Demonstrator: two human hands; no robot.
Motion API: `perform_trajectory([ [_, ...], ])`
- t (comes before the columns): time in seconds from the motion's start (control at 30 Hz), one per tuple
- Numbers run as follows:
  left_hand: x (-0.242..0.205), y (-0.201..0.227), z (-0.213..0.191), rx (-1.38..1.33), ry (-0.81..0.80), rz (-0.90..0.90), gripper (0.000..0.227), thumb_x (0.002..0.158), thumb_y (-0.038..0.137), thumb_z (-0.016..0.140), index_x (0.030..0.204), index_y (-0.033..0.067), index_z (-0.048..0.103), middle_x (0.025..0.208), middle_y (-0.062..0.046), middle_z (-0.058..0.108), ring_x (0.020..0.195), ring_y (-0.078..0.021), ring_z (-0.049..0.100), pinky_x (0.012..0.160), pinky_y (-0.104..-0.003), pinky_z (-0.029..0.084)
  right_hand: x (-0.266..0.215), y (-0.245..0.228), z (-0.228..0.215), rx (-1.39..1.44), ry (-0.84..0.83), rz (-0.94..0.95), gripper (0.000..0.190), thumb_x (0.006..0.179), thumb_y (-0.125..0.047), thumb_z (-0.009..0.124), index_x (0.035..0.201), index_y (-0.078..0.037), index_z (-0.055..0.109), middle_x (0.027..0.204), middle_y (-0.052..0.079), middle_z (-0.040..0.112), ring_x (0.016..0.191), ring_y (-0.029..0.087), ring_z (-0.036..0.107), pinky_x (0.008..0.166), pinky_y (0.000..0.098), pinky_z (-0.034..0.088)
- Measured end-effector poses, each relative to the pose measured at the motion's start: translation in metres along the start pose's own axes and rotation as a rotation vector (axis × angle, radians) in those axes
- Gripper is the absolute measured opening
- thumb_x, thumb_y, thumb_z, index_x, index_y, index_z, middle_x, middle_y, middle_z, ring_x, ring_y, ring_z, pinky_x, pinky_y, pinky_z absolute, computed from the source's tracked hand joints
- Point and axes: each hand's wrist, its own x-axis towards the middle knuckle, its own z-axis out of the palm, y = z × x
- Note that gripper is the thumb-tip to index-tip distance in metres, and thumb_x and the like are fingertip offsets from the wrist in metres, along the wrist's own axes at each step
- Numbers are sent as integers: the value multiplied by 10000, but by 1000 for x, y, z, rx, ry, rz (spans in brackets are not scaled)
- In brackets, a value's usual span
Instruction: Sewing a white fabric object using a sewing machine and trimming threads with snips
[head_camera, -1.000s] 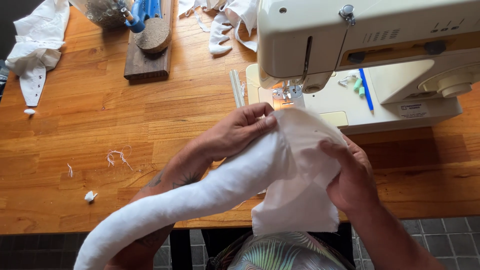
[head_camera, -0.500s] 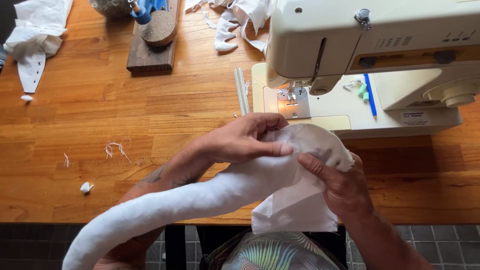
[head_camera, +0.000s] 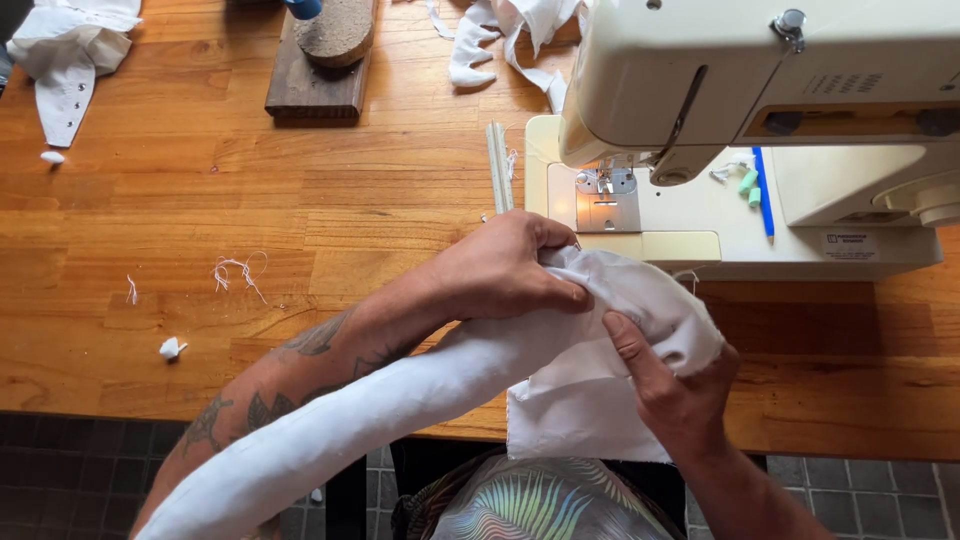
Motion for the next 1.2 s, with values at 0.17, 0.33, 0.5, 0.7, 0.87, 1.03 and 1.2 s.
perform_trajectory([
  [0.17, 11, -11, 6, 73, -4, 27, 195, 811, 384, 837, 869, 204, 789, 778, 72, 669, 777, -83, 624, 687, -330, 493, -3, 2, 9, -15, 64, -54, 230, 901, -79, 1028, 979, -36, 816, 970, 0, 774, 854, 128, 747, 797, 330, 670],
  [0.33, 22, -20, 11, 41, -21, 205, 245, 990, 444, 785, 966, 204, 829, 782, 82, 682, 779, -62, 614, 721, -327, 528, 8, -23, 13, 199, 91, 292, 289, 942, -203, 925, 1163, -36, 842, 1077, 51, 835, 968, 192, 795, 859, 370, 682],
  [0.5, 42, -33, 14, -8, 43, 232, 250, 1022, 366, 772, 933, 135, 798, 765, -47, 683, 733, -201, 689, 699, -397, 582, 8, -34, 20, 253, 58, 202, 230, 1003, -133, 909, 1181, -18, 818, 1057, 117, 835, 996, 194, 773, 864, 446, 674],
  [0.7, 71, -40, 10, -4, 81, 192, 208, 987, 285, 799, 960, 101, 892, 778, -166, 810, 728, -314, 849, 718, -436, 708, 16, -19, 22, 73, 40, 162, 200, 1056, -164, 935, 1166, -7, 878, 1040, 179, 866, 1004, 197, 789, 924, 527, 638],
  [0.87, 97, -41, 4, 93, 126, 51, 231, 942, 364, 792, 928, 179, 928, 825, -132, 832, 828, -314, 863, 782, -442, 705, 25, -11, 24, 54, 45, 180, 204, 1056, -183, 937, 1174, -23, 892, 1058, 146, 866, 1028, 190, 756, 949, 513, 617],
  [1.03, 94, -18, -7, 203, 264, -4, 219, 863, 411, 820, 930, 251, 953, 872, -145, 841, 958, -369, 870, 858, -492, 702, 43, -17, 21, -17, 87, 93, 201, 1131, -185, 818, 1228, -14, 862, 1086, 241, 857, 1087, 335, 838, 959, 548, 634],
  [1.2, 83, -5, -2, 224, 319, -39, 240, 798, 357, 849, 985, 249, 956, 1017, -181, 845, 1144, -412, 841, 1016, -525, 671, 44, -10, 16, -36, 105, 139, 235, 1132, -190, 784, 1217, 21, 844, 1071, 228, 849, 1101, 306, 814, 979, 571, 620],
])
